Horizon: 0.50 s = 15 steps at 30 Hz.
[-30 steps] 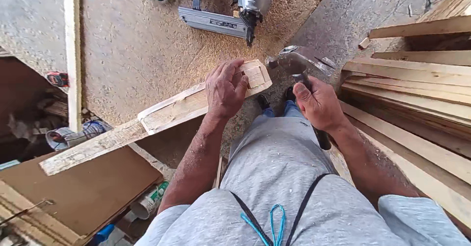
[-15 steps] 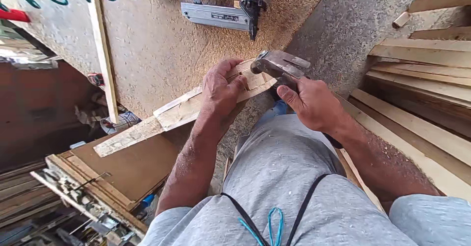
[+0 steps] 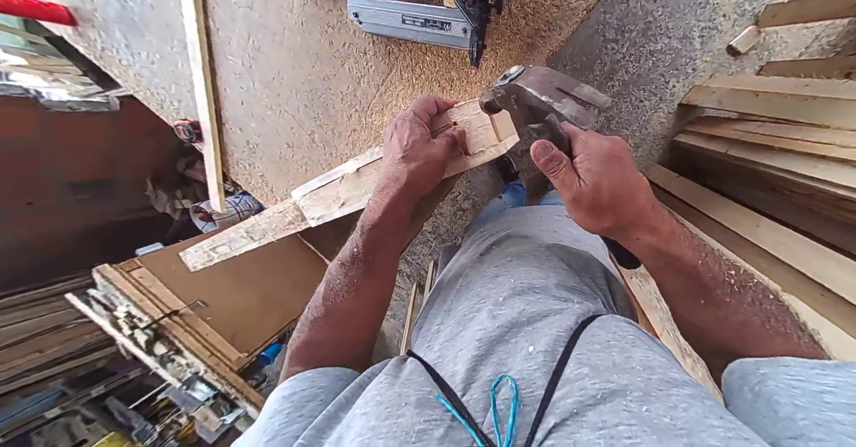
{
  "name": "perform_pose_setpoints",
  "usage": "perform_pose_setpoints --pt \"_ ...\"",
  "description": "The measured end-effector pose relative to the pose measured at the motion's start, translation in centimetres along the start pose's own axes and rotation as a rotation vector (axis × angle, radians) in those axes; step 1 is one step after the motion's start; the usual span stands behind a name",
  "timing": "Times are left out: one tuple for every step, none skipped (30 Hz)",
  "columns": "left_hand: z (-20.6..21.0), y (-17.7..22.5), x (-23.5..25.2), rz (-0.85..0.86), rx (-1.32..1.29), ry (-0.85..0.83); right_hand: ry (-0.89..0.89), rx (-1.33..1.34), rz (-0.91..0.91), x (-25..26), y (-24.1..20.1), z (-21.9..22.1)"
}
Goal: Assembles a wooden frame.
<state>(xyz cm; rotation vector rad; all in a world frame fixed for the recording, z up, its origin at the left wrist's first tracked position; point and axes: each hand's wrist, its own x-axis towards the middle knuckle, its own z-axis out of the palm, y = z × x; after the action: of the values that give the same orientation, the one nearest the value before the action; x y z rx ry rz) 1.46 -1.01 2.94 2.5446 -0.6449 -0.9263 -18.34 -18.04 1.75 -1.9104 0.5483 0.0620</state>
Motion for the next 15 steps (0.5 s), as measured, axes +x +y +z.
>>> perform_pose_setpoints --pt "0.0 0.0 0.0 0.000 0.002 -0.001 0.034 0.033 -0.017 -0.5 0.0 -0.1" --pt "0.0 0.0 0.1 -0.001 0.002 -0.004 0.045 0.050 -0.012 -0.8 0.1 0.1" --pt "-0.1 0.0 0.2 -0.002 0.002 -0.013 0.031 0.049 0.011 -0.9 0.4 0.5" --pt "-0.1 -0.1 0.2 -0.003 0.000 -0.020 -0.005 0.045 0.051 -0.8 1.0 1.0" --pt "-0.2 -0.1 0.2 -0.001 -0.003 -0.023 -0.047 0.061 0.095 -0.5 1.7 1.5" --pt "-0.1 -0.2 0.1 0.007 -0.004 -0.019 -0.063 0.108 0.134 -0.3 2.3 1.9" --pt "-0.1 -0.1 0.1 0.022 -0.006 -0.009 -0.054 0.175 0.162 -0.1 2.7 1.9" --pt "-0.1 -0.2 0.1 0.024 -0.009 -0.002 -0.036 0.250 0.177 0.0 2.8 1.8" --pt "0.0 -0.2 -0.1 0.019 -0.012 -0.006 -0.013 0.330 0.182 -0.1 2.6 1.7" --pt "0.0 -0.2 -0.1 0.018 -0.013 -0.007 0.006 0.397 0.183 -0.1 2.4 1.7" --pt "0.0 -0.2 -0.1 0.019 -0.013 -0.007 0.011 0.433 0.187 0.0 2.4 1.7" --pt "0.1 -0.1 -0.1 0.019 -0.011 -0.006 -0.005 0.430 0.198 0.2 2.4 1.9" --pt "0.1 -0.1 0.1 0.018 -0.010 -0.008 -0.037 0.381 0.216 0.5 2.5 1.9" --pt "0.0 -0.2 0.3 0.012 -0.012 -0.019 -0.067 0.319 0.231 0.6 2.5 1.9" --pt "-0.1 -0.2 0.4 0.009 -0.010 -0.025 -0.066 0.273 0.219 0.5 2.4 1.8"
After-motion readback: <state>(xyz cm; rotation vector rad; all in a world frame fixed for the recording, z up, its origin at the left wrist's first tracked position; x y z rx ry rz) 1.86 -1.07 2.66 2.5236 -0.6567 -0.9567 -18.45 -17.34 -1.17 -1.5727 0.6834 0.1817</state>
